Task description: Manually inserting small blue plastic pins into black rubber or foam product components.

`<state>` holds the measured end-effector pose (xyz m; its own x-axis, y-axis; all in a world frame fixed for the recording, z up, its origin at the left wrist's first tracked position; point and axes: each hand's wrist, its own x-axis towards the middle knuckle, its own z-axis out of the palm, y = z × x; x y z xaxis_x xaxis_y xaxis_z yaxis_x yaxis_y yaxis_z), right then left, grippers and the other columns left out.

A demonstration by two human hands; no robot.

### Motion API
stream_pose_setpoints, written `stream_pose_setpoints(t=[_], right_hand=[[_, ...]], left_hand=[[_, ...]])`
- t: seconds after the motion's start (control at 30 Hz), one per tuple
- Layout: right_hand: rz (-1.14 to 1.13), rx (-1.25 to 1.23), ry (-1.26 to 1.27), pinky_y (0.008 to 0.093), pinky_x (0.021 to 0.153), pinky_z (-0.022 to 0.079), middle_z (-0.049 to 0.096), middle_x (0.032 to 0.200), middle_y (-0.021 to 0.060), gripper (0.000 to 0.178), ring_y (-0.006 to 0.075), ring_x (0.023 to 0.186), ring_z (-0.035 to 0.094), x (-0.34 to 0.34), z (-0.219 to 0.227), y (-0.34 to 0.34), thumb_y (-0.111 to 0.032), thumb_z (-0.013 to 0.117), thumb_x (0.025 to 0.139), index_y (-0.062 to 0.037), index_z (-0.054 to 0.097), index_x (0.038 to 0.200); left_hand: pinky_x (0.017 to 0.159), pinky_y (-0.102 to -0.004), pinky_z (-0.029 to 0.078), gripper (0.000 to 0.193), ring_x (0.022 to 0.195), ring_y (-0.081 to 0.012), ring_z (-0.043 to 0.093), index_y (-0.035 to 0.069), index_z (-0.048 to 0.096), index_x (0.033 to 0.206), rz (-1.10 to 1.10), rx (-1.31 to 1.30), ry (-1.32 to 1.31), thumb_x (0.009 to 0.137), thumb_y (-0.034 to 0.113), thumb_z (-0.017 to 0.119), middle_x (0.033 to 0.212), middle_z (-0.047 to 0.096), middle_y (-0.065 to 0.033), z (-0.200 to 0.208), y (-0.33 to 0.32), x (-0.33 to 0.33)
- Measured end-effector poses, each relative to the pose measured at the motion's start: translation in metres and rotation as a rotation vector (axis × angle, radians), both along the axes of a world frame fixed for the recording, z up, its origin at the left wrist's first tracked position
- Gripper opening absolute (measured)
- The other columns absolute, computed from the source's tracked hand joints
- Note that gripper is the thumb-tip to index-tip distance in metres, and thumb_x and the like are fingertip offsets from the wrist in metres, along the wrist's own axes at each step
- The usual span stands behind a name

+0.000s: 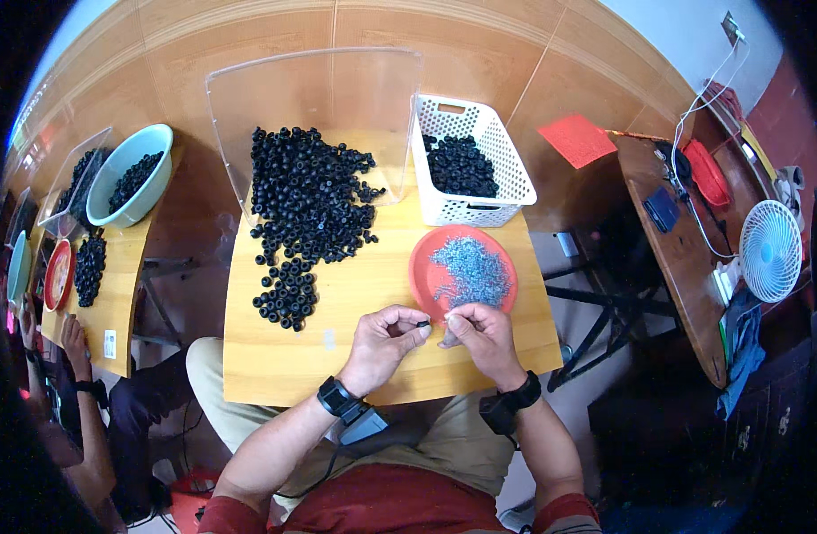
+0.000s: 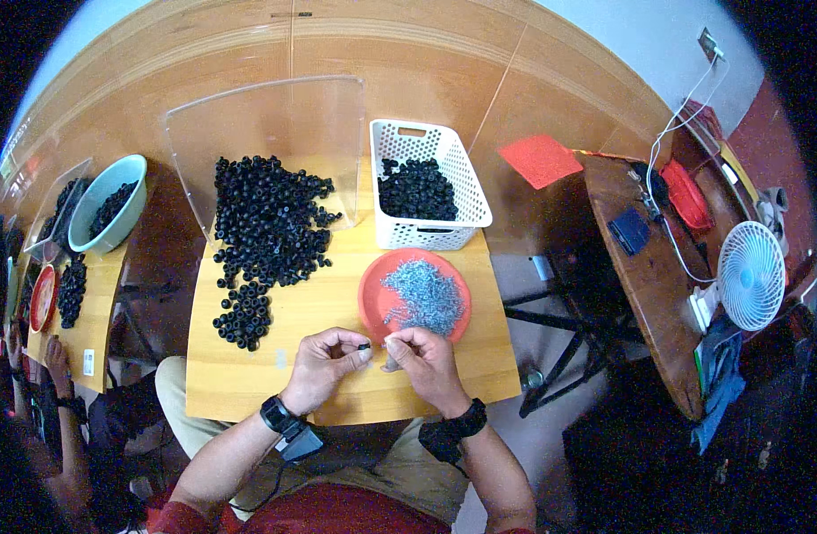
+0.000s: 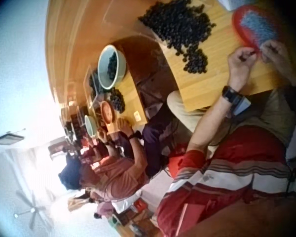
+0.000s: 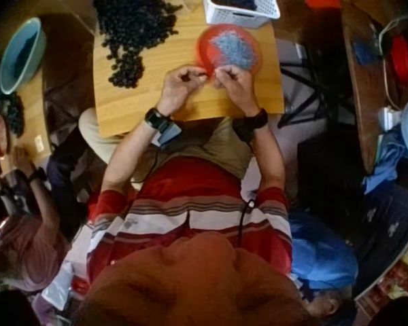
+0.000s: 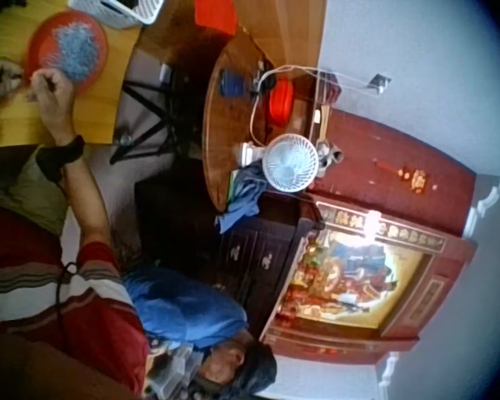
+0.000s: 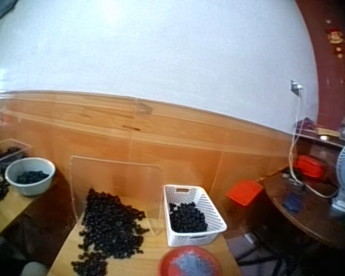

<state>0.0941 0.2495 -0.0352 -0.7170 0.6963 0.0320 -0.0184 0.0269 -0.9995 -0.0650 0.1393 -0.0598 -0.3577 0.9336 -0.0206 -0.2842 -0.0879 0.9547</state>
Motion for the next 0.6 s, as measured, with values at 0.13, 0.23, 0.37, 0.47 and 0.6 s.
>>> stream_pose_setpoints(t=[0.13, 0.23, 0.37, 0.47, 0.6], right_hand=[[0.004, -0.013, 0.016, 0.0292, 0.068, 0.059, 0.064, 0.08, 0.0039, 0.017, 0.0104, 0.072, 0.064, -0.004, 0.001, -0.003, -0.014, 0.06, 0.097, 0.0019, 0.064, 0.098], [0.027, 0.003, 0.023, 0.0278, 0.068, 0.058, 0.065, 0.08, 0.0039, 0.017, 0.0103, 0.071, 0.064, -0.005, 0.001, -0.005, -0.015, 0.06, 0.097, 0.002, 0.064, 0.097], [0.051, -0.013, 0.006, 0.0269, 0.067, 0.057, 0.066, 0.081, 0.0041, 0.018, 0.0108, 0.073, 0.065, -0.005, -0.001, -0.008, -0.015, 0.061, 0.097, 0.0024, 0.064, 0.098], [0.07, -0.015, -0.012, 0.0271, 0.068, 0.057, 0.067, 0.084, 0.0044, 0.018, 0.0113, 0.075, 0.066, -0.004, -0.002, -0.01, -0.015, 0.061, 0.097, 0.0023, 0.065, 0.098], [0.09, -0.046, -0.02, 0.0266, 0.069, 0.057, 0.068, 0.086, 0.0048, 0.017, 0.0113, 0.075, 0.067, -0.006, 0.0, -0.016, -0.015, 0.062, 0.096, 0.002, 0.066, 0.098]], left_hand=[[0.077, -0.0225, 0.054, 0.015, 0.083, -0.0067, 0.062, 0.001, 0.066, 0.1, 0.018, 0.005, -0.06, 0.086, -0.002, 0.071, 0.092, 0.069, -0.0017, -0.004, -0.006, 0.0], [0.078, -0.0231, 0.054, 0.015, 0.084, -0.0075, 0.063, 0.001, 0.065, 0.099, 0.006, 0.052, -0.086, 0.086, -0.001, 0.072, 0.092, 0.069, -0.0023, -0.005, -0.01, 0.001], [0.079, -0.0244, 0.055, 0.017, 0.087, -0.01, 0.065, -0.001, 0.066, 0.104, -0.003, 0.065, -0.097, 0.087, -0.001, 0.071, 0.096, 0.07, -0.0053, -0.001, -0.014, 0.004], [0.079, -0.0254, 0.055, 0.019, 0.087, -0.0119, 0.067, -0.002, 0.066, 0.107, -0.017, 0.083, -0.095, 0.088, -0.001, 0.069, 0.096, 0.071, -0.0084, 0.0, -0.017, 0.005], [0.08, -0.0268, 0.056, 0.018, 0.085, -0.0145, 0.069, -0.003, 0.065, 0.107, -0.04, 0.106, -0.075, 0.089, -0.001, 0.068, 0.093, 0.072, -0.0115, 0.003, -0.019, 0.006]])
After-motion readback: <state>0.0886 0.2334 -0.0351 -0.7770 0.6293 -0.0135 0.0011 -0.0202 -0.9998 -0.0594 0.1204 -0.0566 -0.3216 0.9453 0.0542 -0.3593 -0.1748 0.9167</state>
